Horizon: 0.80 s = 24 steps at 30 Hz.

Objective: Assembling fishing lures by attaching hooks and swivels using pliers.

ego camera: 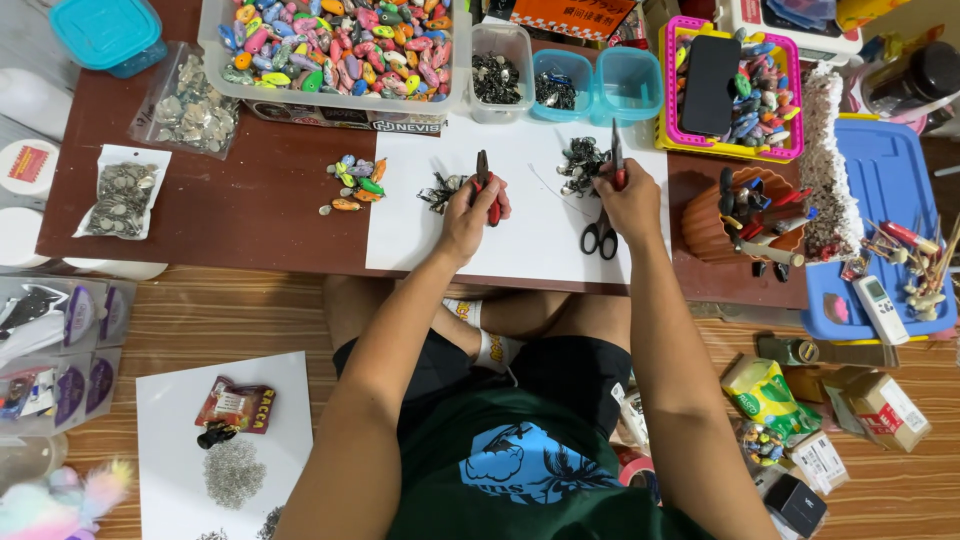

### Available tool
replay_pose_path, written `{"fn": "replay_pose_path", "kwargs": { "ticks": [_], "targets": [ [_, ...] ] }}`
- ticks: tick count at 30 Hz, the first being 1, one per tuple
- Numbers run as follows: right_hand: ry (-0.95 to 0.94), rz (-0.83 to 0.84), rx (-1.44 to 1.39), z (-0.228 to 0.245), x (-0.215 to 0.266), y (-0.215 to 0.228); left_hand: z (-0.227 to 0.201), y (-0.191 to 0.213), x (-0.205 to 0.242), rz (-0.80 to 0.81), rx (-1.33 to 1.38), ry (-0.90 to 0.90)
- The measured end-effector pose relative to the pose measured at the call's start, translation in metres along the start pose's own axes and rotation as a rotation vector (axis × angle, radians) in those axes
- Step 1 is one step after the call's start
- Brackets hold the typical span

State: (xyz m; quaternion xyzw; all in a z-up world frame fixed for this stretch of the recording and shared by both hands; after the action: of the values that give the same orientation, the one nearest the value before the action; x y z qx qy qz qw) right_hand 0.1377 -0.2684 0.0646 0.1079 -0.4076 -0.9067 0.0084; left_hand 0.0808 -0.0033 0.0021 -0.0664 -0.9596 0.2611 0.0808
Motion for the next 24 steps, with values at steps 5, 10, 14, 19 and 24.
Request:
{"fn": "replay_pose_path", "kwargs": {
  "ticks": [5,10,14,19,24],
  "targets": [
    [-0.095,-0.102,-0.553,-0.017,0.0,-0.009,-0.001,-0.001,0.0,-0.005,-0.007,0.004],
    [-0.088,-0.202,-0.819,-0.027,-0.001,-0.01,-0.002,-0.001,0.002,-0.013,-0.026,0.006],
    [-0.047,-0.176,-0.862,-0.01,0.005,-0.016,0.003,0.0,0.0,-0.009,-0.051,-0.001],
    [0.099,0.044,-0.732,0.027,0.026,-0.052,-0.001,-0.007,0.003,-0.036,-0.225,0.027],
    [0.329,0.237,-0.262,0.088,0.043,-0.063,-0.01,-0.017,0.011,-0.042,-0.502,-0.059]
  ]
}}
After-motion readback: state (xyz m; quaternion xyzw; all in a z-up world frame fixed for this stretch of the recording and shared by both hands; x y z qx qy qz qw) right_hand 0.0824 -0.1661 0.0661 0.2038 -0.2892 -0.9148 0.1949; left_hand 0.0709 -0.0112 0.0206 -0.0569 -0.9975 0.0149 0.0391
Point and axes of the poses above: each hand's wrist, its own x-axis away from the middle knuckle, its own y-axis out of the back of the hand, z = x × y, the point moved 8 cm from there along -x, towards the middle knuckle, and after that the axes turned 15 degrees about y, right-handed, at the moved point
